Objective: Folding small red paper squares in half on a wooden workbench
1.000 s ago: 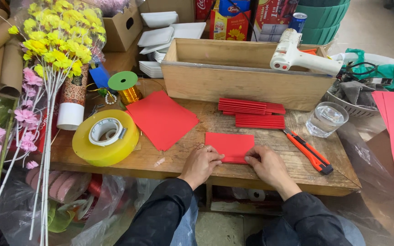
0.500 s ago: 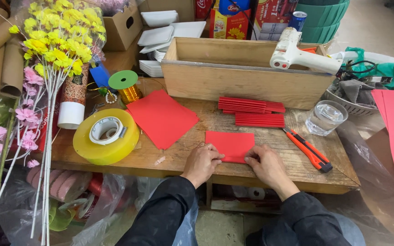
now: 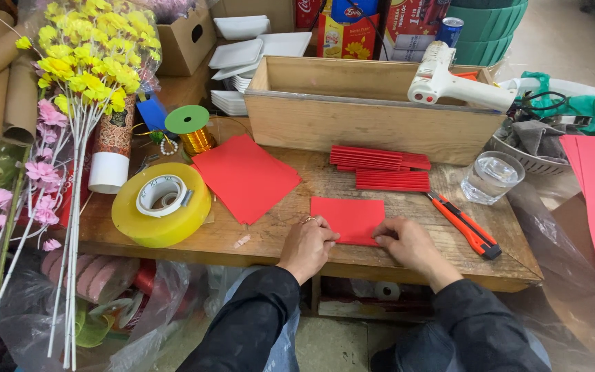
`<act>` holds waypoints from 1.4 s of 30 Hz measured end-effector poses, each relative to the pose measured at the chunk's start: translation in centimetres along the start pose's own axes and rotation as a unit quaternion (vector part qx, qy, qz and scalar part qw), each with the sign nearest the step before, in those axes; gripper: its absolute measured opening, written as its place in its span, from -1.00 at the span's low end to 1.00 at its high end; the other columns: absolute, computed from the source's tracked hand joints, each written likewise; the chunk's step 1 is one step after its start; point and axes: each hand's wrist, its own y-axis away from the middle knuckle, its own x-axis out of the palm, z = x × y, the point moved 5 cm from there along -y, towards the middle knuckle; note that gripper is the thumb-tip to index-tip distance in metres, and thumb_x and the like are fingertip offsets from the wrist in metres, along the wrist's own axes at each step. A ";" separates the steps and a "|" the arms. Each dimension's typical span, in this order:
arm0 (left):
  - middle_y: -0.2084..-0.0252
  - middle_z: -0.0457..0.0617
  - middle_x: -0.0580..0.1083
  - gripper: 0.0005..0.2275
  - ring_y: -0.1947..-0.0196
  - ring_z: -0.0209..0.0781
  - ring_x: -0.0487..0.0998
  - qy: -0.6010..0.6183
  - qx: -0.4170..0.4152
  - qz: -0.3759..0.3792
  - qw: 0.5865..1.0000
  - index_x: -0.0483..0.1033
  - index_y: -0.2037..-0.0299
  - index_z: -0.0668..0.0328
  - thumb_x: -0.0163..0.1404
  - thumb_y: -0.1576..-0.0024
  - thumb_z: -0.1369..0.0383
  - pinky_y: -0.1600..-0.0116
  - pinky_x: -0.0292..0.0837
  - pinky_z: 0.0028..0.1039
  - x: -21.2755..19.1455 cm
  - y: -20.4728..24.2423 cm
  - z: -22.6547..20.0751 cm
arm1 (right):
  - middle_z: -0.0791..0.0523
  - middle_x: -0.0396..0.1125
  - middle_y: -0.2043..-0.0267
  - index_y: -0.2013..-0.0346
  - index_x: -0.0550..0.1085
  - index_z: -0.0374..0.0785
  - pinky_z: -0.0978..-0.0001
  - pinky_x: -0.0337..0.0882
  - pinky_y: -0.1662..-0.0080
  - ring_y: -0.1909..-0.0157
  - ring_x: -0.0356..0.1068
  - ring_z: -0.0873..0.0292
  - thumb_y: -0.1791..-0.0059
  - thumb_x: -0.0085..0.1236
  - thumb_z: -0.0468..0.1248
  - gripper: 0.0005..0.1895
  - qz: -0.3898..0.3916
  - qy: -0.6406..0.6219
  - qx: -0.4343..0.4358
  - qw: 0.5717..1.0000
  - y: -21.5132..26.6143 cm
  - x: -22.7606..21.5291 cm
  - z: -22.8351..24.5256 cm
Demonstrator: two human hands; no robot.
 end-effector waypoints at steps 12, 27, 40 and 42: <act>0.09 0.03 0.48 -0.80 -0.05 0.11 0.47 -0.128 0.053 -0.019 0.990 0.62 0.07 -0.01 0.02 -0.15 0.27 -0.22 0.20 -0.07 -2.9 2.3 -6.0 | 0.01 0.54 0.19 0.19 0.71 0.00 0.09 0.50 -0.06 -0.02 0.57 -0.06 0.10 0.34 -0.16 -0.80 0.059 0.004 -0.012 0.998 -1.1 -0.3 -1.0; -0.53 0.50 -0.11 -0.22 -0.51 0.58 -0.22 -0.224 -0.019 0.054 0.973 0.04 -0.55 -0.23 -0.06 -0.16 -0.28 -0.47 -0.40 0.25 -3.1 5.7 -6.6 | 0.21 0.54 0.23 0.29 0.70 0.03 0.37 0.43 0.05 0.20 0.51 0.23 0.11 0.34 -0.23 -0.88 0.039 -0.024 -0.006 0.999 -1.1 0.4 -1.7; -0.55 0.43 -0.13 0.00 -0.55 0.50 -0.30 -0.289 0.039 -0.042 0.956 0.02 -0.56 -0.26 0.18 0.08 -0.32 -0.46 -0.39 0.29 -1.7 6.3 -5.5 | 0.11 0.38 -0.15 -0.19 0.51 0.16 -0.14 0.31 0.01 -0.16 0.29 -0.12 -0.03 0.05 0.11 -0.54 -0.164 0.244 -0.177 0.939 6.7 0.6 7.7; -0.57 0.40 -0.13 0.08 -0.58 0.45 -0.28 -0.334 0.055 -0.087 0.937 -0.01 -0.57 -0.30 0.15 0.19 -0.40 -0.51 -0.36 0.23 -1.4 6.5 -5.3 | 0.12 0.39 -0.13 -0.18 0.50 0.13 -0.15 0.26 -0.10 -0.19 0.29 -0.13 -0.04 0.02 0.09 -0.55 -0.207 0.274 -0.187 0.920 7.6 1.5 9.1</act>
